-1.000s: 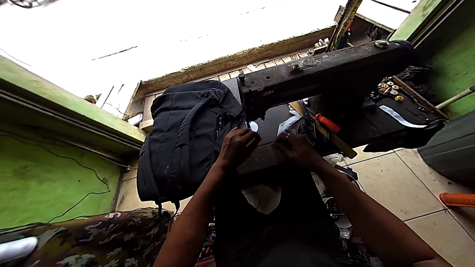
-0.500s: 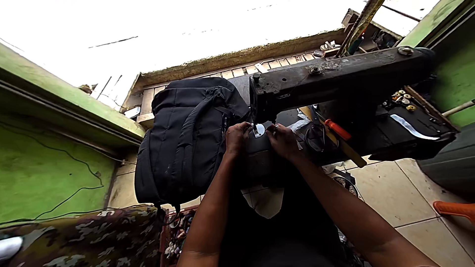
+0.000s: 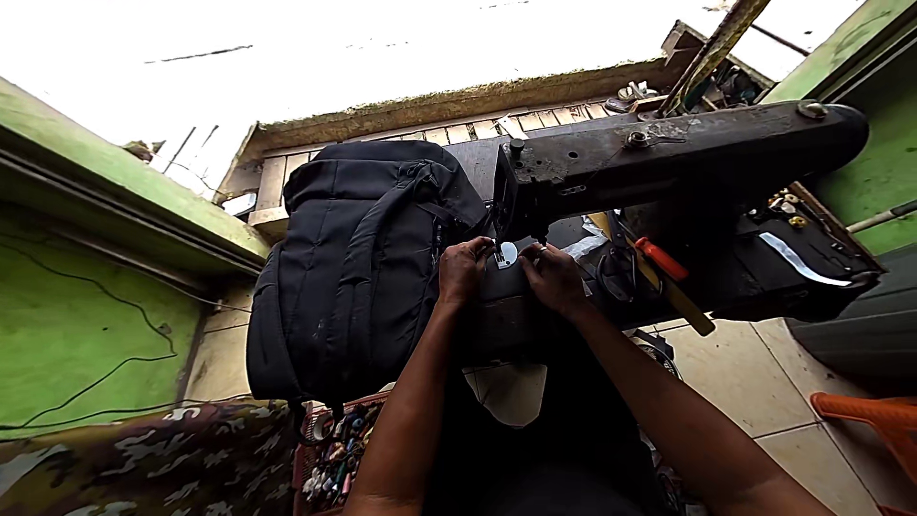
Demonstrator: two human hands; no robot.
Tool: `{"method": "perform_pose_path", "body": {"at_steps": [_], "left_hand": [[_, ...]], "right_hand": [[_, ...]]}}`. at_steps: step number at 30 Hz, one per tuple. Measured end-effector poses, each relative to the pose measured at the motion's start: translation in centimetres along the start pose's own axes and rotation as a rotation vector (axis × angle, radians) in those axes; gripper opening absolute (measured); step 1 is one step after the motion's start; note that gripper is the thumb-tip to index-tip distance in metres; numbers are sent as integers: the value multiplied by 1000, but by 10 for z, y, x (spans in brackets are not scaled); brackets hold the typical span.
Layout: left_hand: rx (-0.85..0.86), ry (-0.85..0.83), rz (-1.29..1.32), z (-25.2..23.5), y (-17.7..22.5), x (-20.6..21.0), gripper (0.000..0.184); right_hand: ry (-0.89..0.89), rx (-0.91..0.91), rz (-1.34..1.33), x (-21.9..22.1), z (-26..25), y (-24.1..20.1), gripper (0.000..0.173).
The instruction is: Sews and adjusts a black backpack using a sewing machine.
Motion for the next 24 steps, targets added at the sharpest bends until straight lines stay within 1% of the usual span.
{"method": "perform_pose_path", "body": {"at_steps": [16,19,24], "left_hand": [[-54,-47,-35,-2,-4,7,17],[-71,-46,-34,-2,-4,7,17],[-74,-60,-44,-2,-4,8,19]], "right_hand": [[-15,8,-12,1,0,0,14],[-33,34,15,2,-1,-1,16],[-72,105,-7,8,-17,-20,23]]}}
Point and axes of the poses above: each hand's wrist, its own z-axis away from the middle knuckle, its own x-axis out of the palm, y = z × x, the point moved 10 cm from there along -z, towards the middle knuckle, and after that the axes turned 15 degrees about y, right-handed, at the moved point
